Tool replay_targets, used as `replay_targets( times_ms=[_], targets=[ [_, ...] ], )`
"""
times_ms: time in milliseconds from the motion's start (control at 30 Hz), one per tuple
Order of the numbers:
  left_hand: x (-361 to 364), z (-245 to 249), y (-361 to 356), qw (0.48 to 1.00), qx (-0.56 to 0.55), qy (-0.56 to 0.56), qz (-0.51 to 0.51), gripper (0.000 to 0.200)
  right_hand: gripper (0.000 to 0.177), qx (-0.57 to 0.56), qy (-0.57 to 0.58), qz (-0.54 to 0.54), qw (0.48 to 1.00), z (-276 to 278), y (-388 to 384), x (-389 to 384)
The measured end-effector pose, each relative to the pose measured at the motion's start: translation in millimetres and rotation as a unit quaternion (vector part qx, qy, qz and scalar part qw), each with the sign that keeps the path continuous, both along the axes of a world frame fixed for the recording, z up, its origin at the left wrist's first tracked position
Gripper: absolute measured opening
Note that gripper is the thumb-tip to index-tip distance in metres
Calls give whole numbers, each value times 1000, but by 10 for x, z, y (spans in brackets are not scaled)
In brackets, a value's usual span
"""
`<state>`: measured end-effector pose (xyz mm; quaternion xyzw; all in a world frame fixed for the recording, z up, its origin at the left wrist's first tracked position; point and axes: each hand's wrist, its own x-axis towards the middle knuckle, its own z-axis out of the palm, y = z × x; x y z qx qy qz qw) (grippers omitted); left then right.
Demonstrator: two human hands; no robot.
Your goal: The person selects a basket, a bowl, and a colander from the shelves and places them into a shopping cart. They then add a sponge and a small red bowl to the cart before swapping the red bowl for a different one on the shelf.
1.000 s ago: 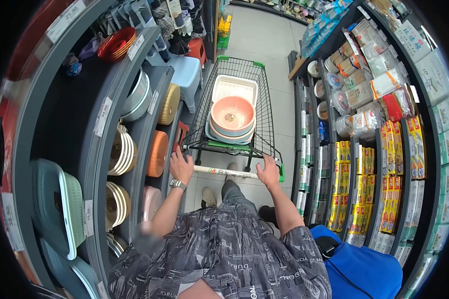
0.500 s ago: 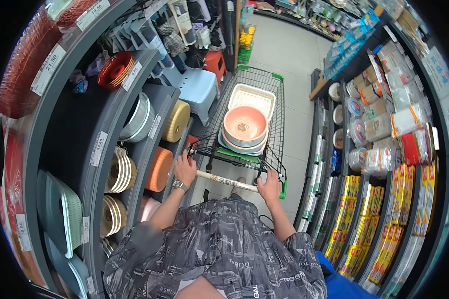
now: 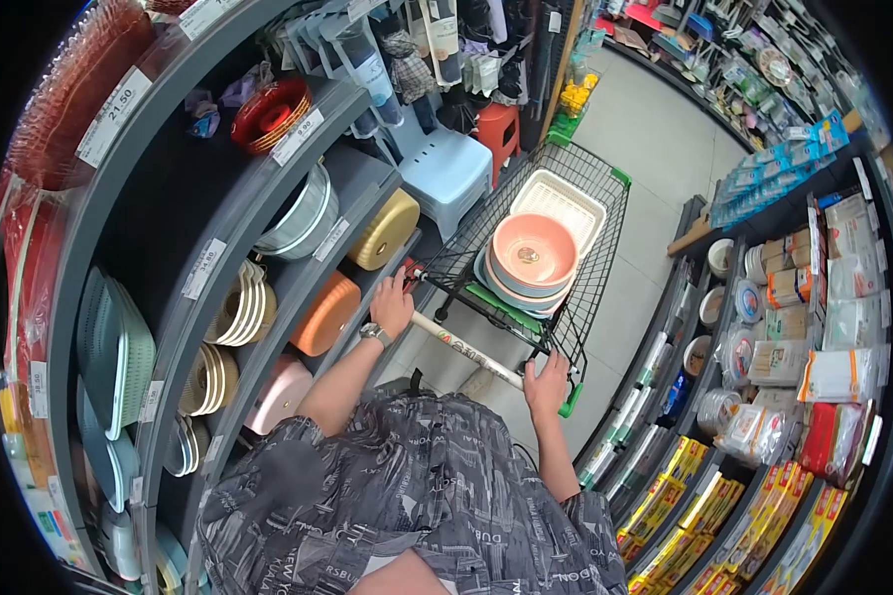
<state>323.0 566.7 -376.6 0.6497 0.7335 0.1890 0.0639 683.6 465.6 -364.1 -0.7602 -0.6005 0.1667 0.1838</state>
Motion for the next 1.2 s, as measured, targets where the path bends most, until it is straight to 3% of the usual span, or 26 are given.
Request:
replay_targets(
  times_ms=[200,333,400,467,567,600,667,733,800,867,1000,1033,1200],
  targets=[
    [125,68,179,1000,-27,-6,13,65,58,5,14,26,1000,-6,244,120],
    [134,153,233,998,-59,-21,14,62,54,27,-71,24,997,104,396,14],
    [115,179,183,997,-32,-48,50,61,48,85,-37,22,995,200,500,-109],
    [114,725,21,996,-27,-76,50,59,42,130,-25,27,991,322,698,-360],
    [-38,1016,-258,966,75,-235,77,56,35,121,113,112,980,667,1139,-804],
    [-74,1140,-362,966,77,-237,76,56,32,100,137,133,976,834,1300,-981],
    [-163,1502,-535,915,167,-350,110,58,27,168,208,202,942,912,1652,-1373],
    [-297,1750,-628,909,197,-345,126,61,26,141,277,235,921,1248,1951,-1842],
    [-397,1994,-642,901,228,-339,144,64,31,22,288,255,923,1673,2206,-2293],
    [-466,2211,-588,895,299,-286,169,71,34,57,402,290,866,1772,2444,-2744],
    [-633,2216,-379,902,290,-233,222,79,38,117,497,285,811,1939,2804,-3636],
    [-695,2218,-323,901,282,-246,222,79,44,93,469,270,836,1959,2888,-3783],
    [-864,2197,-130,897,284,-242,237,74,46,40,490,306,815,1884,2944,-4030]
  ],
)
